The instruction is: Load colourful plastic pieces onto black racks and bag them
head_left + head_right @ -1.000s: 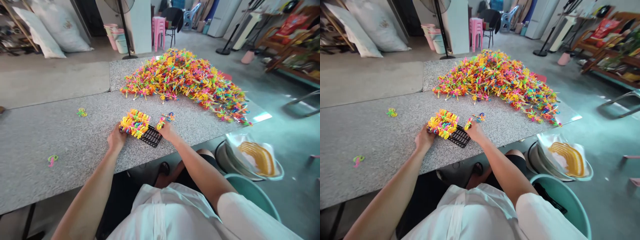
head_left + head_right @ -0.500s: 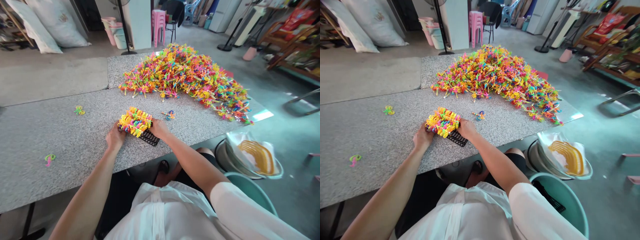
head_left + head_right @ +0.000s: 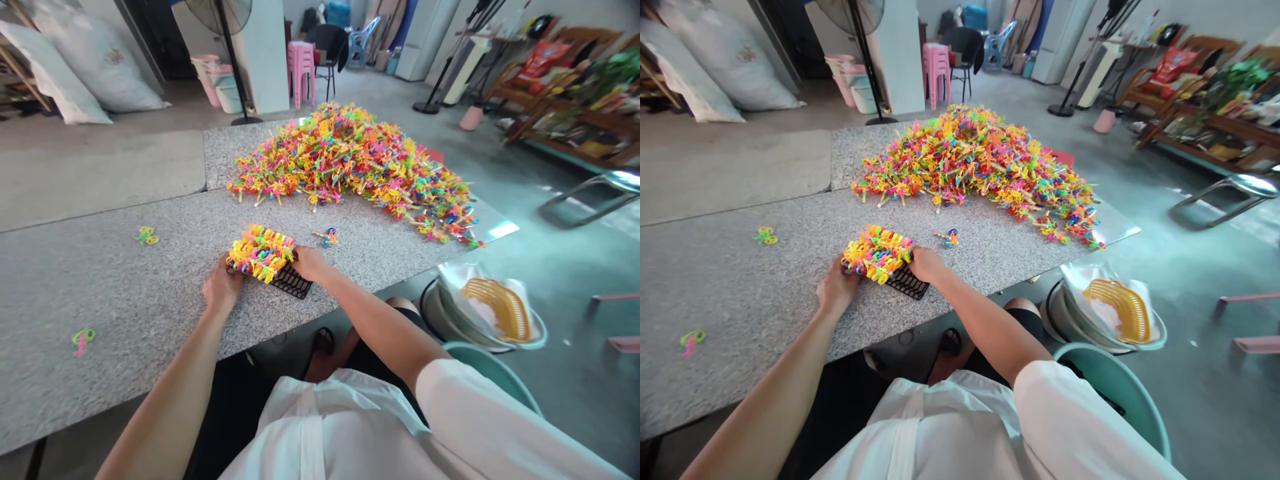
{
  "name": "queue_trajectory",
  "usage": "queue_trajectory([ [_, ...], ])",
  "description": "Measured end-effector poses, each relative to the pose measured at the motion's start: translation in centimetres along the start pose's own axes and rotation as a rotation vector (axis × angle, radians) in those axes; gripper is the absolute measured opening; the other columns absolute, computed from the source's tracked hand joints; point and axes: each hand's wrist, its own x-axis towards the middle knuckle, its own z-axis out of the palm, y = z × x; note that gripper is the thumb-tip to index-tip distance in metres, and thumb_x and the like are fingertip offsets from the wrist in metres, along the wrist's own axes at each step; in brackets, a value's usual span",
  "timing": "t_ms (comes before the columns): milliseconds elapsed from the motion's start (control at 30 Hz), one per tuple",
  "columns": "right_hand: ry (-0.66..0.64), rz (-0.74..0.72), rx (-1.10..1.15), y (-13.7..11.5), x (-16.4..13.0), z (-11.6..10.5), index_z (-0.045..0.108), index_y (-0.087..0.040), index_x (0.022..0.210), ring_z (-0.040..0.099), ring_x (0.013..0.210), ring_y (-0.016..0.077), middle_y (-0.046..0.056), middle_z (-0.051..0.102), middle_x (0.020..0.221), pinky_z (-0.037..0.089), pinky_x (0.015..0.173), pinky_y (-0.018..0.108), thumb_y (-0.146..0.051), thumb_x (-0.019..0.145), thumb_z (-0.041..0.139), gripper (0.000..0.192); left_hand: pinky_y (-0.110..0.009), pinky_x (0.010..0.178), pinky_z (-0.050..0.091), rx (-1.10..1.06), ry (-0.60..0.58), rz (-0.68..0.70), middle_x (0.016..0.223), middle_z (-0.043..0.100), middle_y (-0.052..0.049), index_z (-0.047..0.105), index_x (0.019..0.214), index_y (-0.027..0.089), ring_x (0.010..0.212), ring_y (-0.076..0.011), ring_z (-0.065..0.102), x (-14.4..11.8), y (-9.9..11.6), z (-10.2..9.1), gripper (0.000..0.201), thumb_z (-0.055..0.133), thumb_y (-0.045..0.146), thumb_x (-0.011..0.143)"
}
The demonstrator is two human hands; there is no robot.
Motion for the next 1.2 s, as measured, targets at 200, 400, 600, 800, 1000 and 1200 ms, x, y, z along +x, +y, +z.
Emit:
queue_trajectory([
  [200,0.073,0.184,-0.068,4.1,2.0,-3.6,0.072,-0.015,0.138,0.072,0.124,0.0291,0.02,0.077,0.133,0.053,0.102,0.036,-0.017,0.105,0.054,0.038,-0.044,0.097,0.055,0.0,-0.001,0.011,0.128,0.08,-0.007,0.056,0.155,0.039,0.123,-0.0356,0.073,-0.1,0.1,-0.2,0.058,0.059,0.05,0.099],
  [400,0.058,0.182,-0.158,4.6,2.8,-4.8,0.082,-0.014,0.121,0.074,0.119,0.0338,0.023,0.078,0.126,0.054,0.097,0.037,-0.025,0.107,0.058,0.03,-0.043,0.097,0.056,0.009,-0.002,-0.007,0.128,0.081,-0.008,0.055,0.156,0.038,0.122,-0.035,0.073,-0.1,0.2,-0.3,0.058,0.059,0.05,0.099],
  [600,0.009,-0.048,-0.233,5.3,-1.3,-4.0,0.083,-0.02,0.114,0.072,0.116,0.0319,0.016,0.077,0.125,0.053,0.095,0.036,-0.022,0.105,0.056,0.029,-0.043,0.099,0.056,0.01,-0.002,-0.013,0.128,0.08,-0.007,0.055,0.156,0.038,0.123,-0.035,0.073,-0.1,0.1,-0.2,0.059,0.06,0.049,0.098],
  [800,0.153,0.135,-0.151,6.2,-2.8,-3.2,0.074,-0.017,0.133,0.072,0.117,0.0302,0.016,0.075,0.127,0.053,0.094,0.035,-0.03,0.107,0.057,0.033,-0.045,0.101,0.055,-0.002,-0.001,-0.009,0.128,0.08,-0.008,0.054,0.157,0.038,0.124,-0.0359,0.073,-0.1,0.2,-0.2,0.062,0.062,0.051,0.098],
  [1000,0.16,0.22,-0.138,6.5,-2.3,-2.0,0.082,-0.016,0.115,0.074,0.116,0.0303,0.019,0.074,0.127,0.053,0.095,0.034,-0.034,0.106,0.06,0.03,-0.044,0.1,0.055,-0.001,-0.012,-0.012,0.127,0.08,-0.008,0.055,0.157,0.038,0.123,-0.0351,0.073,-0.1,0.3,-0.3,0.061,0.063,0.05,0.097],
  [1200,0.226,0.292,0.234,7.3,-2.7,-0.1,0.078,-0.017,0.1,0.075,0.093,0.0231,0.01,0.08,0.098,0.052,0.081,0.029,-0.029,0.097,0.066,0.017,-0.041,0.098,0.055,-0.015,-0.007,0.001,0.121,0.082,-0.005,0.057,0.155,0.04,0.119,-0.0327,0.075,-0.3,0.3,-0.2,0.057,0.062,0.048,0.098],
])
